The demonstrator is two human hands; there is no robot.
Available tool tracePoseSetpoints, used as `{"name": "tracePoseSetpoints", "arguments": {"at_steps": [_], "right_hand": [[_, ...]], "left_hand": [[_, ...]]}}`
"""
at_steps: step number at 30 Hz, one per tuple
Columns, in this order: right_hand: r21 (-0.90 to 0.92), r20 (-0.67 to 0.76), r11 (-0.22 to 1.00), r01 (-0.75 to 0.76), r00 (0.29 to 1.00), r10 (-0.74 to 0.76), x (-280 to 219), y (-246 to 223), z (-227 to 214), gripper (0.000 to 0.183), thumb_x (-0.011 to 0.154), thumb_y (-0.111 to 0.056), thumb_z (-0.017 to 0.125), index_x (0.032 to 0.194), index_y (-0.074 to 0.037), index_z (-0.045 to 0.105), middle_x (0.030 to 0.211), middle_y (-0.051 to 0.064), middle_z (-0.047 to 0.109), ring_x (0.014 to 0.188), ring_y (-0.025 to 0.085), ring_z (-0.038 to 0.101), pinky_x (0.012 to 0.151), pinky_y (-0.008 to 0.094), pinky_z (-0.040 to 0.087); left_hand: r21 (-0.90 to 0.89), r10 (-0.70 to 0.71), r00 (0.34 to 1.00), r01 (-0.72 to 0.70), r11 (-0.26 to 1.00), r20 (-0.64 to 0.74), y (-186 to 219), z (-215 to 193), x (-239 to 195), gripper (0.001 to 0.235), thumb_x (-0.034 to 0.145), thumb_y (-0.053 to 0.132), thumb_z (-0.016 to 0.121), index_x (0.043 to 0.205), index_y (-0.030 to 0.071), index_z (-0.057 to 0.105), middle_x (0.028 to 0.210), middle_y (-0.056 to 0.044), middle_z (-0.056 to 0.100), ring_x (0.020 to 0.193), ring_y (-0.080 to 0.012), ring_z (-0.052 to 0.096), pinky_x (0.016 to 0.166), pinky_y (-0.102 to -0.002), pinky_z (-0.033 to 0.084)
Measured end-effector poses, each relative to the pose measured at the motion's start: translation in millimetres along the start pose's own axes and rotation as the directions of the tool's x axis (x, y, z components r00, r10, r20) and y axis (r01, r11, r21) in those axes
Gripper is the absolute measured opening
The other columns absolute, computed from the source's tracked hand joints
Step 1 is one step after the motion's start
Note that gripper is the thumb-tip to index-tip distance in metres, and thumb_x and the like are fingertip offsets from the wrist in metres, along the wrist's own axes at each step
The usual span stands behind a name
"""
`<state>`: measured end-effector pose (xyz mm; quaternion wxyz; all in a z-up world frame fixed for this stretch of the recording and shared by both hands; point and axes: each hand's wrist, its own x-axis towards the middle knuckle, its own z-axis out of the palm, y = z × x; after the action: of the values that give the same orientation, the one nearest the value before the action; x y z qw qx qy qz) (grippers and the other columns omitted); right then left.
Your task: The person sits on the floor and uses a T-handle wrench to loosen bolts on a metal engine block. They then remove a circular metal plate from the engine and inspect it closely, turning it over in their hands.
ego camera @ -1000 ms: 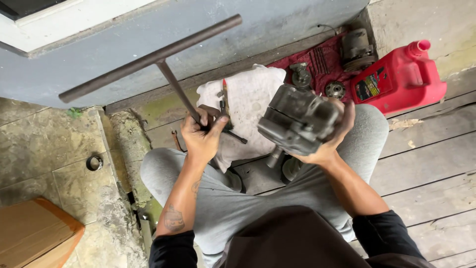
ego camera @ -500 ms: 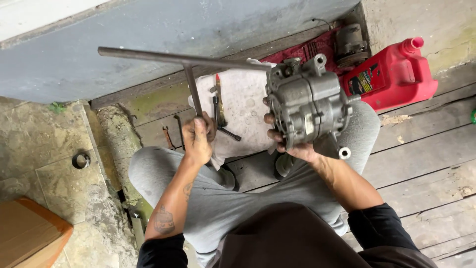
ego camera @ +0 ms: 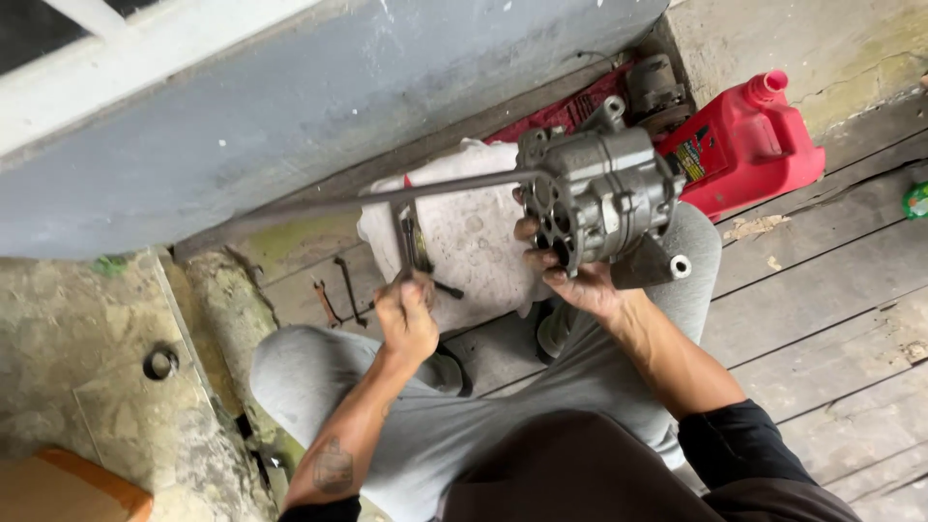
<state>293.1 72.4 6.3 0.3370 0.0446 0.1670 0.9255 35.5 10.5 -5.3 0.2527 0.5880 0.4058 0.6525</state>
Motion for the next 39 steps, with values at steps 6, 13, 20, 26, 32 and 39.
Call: {"name": "tracePoseSetpoints", "arguments": {"at_steps": [6,13,20,26,32,39], "right_hand": [[0.044,0.091,0.999,-0.003,0.996,-0.001,5.8,36.5,53.9,0.057,0.107,-0.046,0.027,0.115,0.001,0.057,0.124,0.024,0.055,0.115,0.045,0.042,0.096,0.057,0.036],[-0.056,-0.001,0.998,0.032,0.999,-0.032,1.4,26.9,27.6,0.051,0.098,-0.037,0.048,0.124,0.005,0.058,0.129,0.028,0.057,0.115,0.048,0.047,0.092,0.057,0.043],[-0.223,-0.168,0.945,0.24,0.945,-0.28,-3.8,26.7,35.4,0.061,0.077,-0.03,0.067,0.127,0.003,0.056,0.131,0.023,0.058,0.115,0.049,0.052,0.096,0.061,0.046],[-0.498,-0.117,0.677,0.541,0.732,-0.671,-5.3,-50.4,-71.1,0.05,0.068,-0.036,0.078,0.108,-0.006,0.071,0.113,0.018,0.075,0.106,0.042,0.07,0.103,0.069,0.05],[-0.82,0.405,-0.054,0.569,0.512,-0.757,6.8,5.3,31.5,0.042,0.075,-0.012,0.078,0.112,0.0,0.063,0.095,0.016,0.068,0.085,0.026,0.068,0.076,0.046,0.062],[-0.798,0.581,-0.367,0.477,0.449,-0.679,8.2,14.9,41.7,0.08,0.069,-0.024,0.095,0.136,-0.006,0.053,0.115,0.008,0.063,0.113,0.016,0.059,0.104,0.033,0.053]], "left_hand": [[0.24,0.136,0.954,-0.071,0.968,-0.265,-8.2,22.2,-13.1,0.064,0.108,0.039,0.045,0.05,0.011,0.041,0.038,-0.007,0.036,0.032,-0.0169,0.035,0.039,-0.028,0.031],[0.192,0.073,0.956,-0.017,0.981,-0.286,-10.4,12.2,-13.6,0.063,0.11,0.035,0.041,0.052,0.011,0.043,0.038,-0.007,0.041,0.034,-0.015,0.041,0.041,-0.027,0.037],[0.006,0.083,0.956,-0.085,0.996,-0.28,-25.4,-21.4,2.5,0.055,0.113,0.023,0.035,0.059,0.012,0.034,0.038,-0.001,0.027,0.028,-0.0119,0.028,0.033,-0.024,0.031],[0.241,0.114,0.987,-0.084,0.967,-0.11,11.5,-23.0,19.7,0.055,0.11,0.03,0.041,0.059,0.011,0.045,0.042,-0.001,0.037,0.033,-0.0154,0.035,0.039,-0.026,0.037],[0.403,0.141,0.989,-0.15,0.903,0.051,23.2,-24.1,17.4,0.047,0.106,0.029,0.05,0.065,0.008,0.051,0.045,-0.008,0.042,0.035,-0.0258,0.043,0.04,-0.031,0.041],[0.627,0.197,0.976,-0.21,0.75,0.092,48.9,-10.7,18.8,0.035,0.098,0.017,0.064,0.064,0.009,0.057,0.045,-0.006,0.042,0.036,-0.0264,0.047,0.04,-0.029,0.042]]}}
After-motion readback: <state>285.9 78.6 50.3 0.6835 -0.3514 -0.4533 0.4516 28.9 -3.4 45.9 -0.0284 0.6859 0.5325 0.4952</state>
